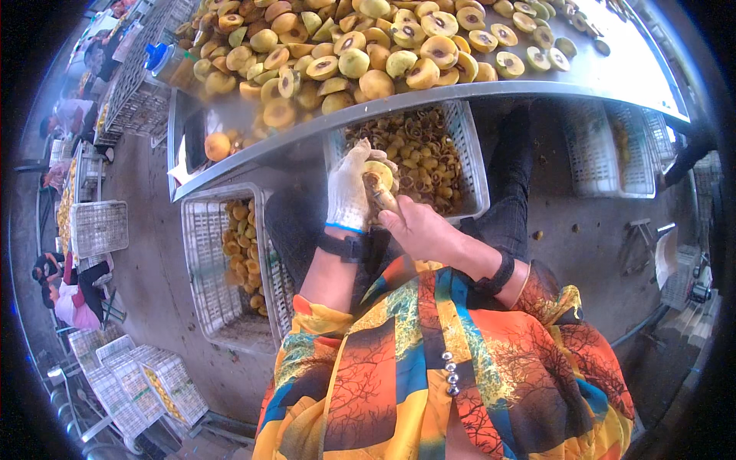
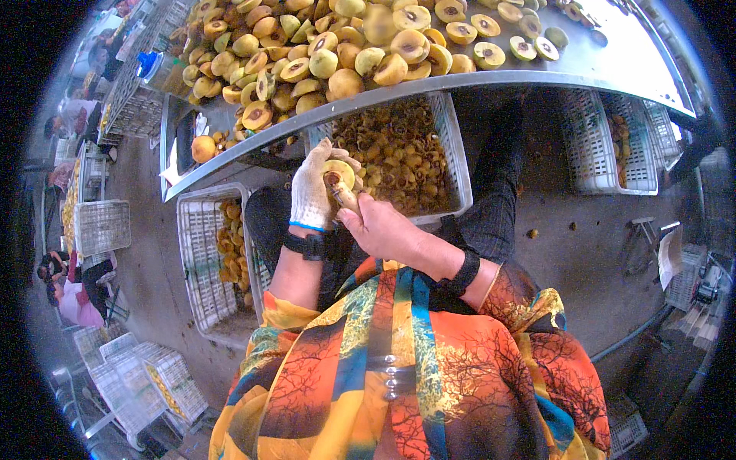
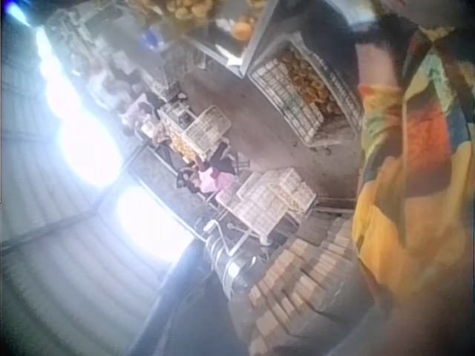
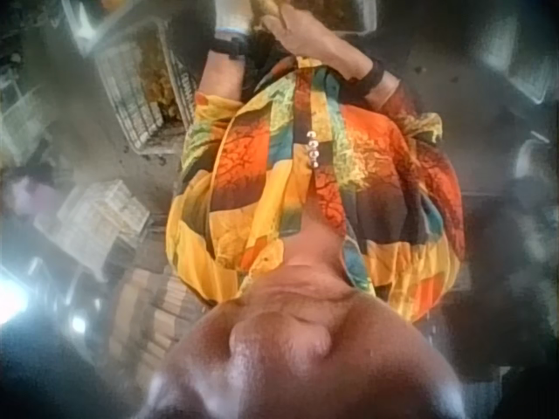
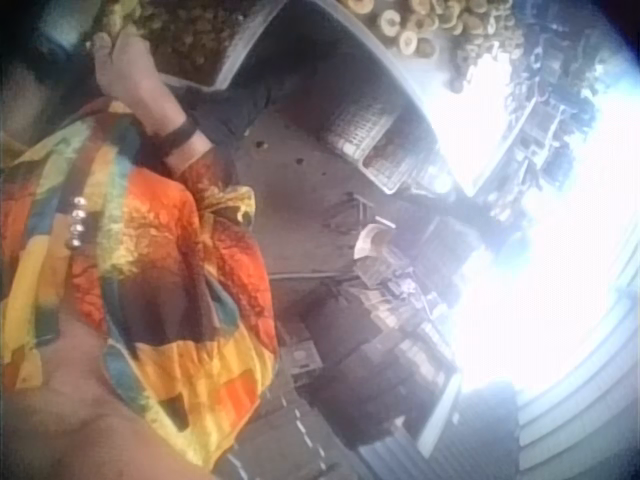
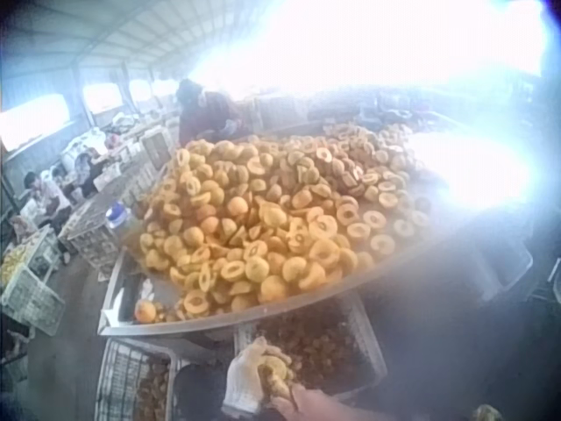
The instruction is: The person repeatedly picks up yellow stone fruit from a metal table, uses a small knife to cut around the pit, removes the pit, and places the pitted halves into a white crate below. The process is continuous and repetitive throughout the clip.
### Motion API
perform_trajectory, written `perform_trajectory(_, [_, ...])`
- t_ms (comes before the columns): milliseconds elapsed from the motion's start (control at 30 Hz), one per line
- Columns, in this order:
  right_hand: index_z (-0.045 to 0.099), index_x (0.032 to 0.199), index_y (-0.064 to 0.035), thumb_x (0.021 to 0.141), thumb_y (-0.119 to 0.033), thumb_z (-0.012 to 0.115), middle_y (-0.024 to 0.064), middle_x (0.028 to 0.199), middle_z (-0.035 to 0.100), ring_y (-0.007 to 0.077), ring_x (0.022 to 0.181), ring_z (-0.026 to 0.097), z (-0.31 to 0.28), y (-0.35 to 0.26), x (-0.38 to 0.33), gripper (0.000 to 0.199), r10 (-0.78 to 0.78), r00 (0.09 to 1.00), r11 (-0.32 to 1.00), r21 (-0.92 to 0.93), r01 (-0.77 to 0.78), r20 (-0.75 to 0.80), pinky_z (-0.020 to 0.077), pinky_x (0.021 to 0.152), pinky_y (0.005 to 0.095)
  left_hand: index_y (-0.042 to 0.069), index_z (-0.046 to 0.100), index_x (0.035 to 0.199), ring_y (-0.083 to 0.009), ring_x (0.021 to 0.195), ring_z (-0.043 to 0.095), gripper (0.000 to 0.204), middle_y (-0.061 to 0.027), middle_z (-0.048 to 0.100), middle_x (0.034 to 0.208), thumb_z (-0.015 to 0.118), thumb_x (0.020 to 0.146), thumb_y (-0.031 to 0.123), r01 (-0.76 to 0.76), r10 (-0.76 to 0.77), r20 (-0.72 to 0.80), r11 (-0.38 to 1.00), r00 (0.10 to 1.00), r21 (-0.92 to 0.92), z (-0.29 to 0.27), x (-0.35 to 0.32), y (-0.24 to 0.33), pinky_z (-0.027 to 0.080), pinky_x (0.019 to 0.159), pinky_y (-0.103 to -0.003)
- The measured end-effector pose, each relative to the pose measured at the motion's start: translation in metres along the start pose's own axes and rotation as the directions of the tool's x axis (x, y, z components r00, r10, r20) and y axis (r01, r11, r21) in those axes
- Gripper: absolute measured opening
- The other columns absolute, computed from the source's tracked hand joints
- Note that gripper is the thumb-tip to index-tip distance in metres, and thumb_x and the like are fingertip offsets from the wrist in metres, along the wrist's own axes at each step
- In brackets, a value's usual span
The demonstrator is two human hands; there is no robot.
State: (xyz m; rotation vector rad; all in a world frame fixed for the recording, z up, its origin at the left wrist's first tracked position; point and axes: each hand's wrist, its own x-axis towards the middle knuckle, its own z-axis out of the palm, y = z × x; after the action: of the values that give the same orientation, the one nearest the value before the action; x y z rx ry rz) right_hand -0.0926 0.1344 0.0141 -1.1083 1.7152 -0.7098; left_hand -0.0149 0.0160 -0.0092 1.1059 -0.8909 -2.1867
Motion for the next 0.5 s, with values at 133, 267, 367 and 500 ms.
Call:
perform_trajectory(133, [0.045, 0.089, 0.0041, 0.093, -0.032, 0.039, 0.0154, 0.066, 0.056, 0.0279, 0.058, 0.058, -0.006, -0.015, -0.003, 0.037, 0.126, 0.985, 0.966, 0.210, -0.149, 0.120, 0.0450, 0.051, 0.0379, 0.000, 0.056, 0.083, -0.0217, 0.051, 0.058, 0.034, -0.0144, 0.061, 0.069, 0.051, 0.089, 0.032, -0.286, 0.302, -0.058, 0.938, 0.951, 0.197, 0.000, 0.004, -0.011, 0.048, 0.045, -0.028])
perform_trajectory(267, [0.044, 0.089, 0.0012, 0.094, -0.033, 0.038, 0.0024, 0.057, 0.045, 0.0121, 0.043, 0.046, 0.000, -0.003, 0.002, 0.035, 0.132, 0.966, 0.891, 0.400, -0.213, 0.220, 0.0371, 0.037, 0.0280, 0.000, 0.056, 0.085, -0.0218, 0.052, 0.058, 0.035, -0.0144, 0.061, 0.070, 0.051, 0.089, 0.034, -0.061, 0.059, 0.042, 0.996, 0.997, 0.065, 0.001, 0.002, -0.001, 0.049, 0.045, -0.030])
perform_trajectory(367, [0.043, 0.092, -0.0011, 0.095, -0.034, 0.036, 0.0004, 0.054, 0.041, 0.0105, 0.039, 0.040, -0.002, -0.001, -0.001, 0.034, 0.064, 0.953, 0.827, 0.519, -0.218, 0.298, 0.0346, 0.035, 0.0259, 0.001, 0.056, 0.084, -0.0214, 0.053, 0.059, 0.033, -0.0138, 0.061, 0.070, 0.050, 0.089, 0.033, 0.090, -0.082, 0.166, 0.995, 0.983, -0.041, -0.004, 0.005, 0.000, 0.050, 0.047, -0.030])
perform_trajectory(500, [0.042, 0.090, -0.0049, 0.094, -0.041, 0.037, -0.0021, 0.052, 0.035, 0.0066, 0.034, 0.032, -0.003, 0.003, 0.002, 0.036, 0.055, 0.899, 0.662, 0.659, -0.359, 0.434, 0.0283, 0.030, 0.0222, 0.001, 0.056, 0.084, -0.0190, 0.054, 0.059, 0.033, -0.0111, 0.061, 0.069, 0.049, 0.090, 0.033, -0.177, 0.150, 0.137, 0.960, 0.979, 0.215, -0.004, 0.004, 0.000, 0.049, 0.048, -0.029])
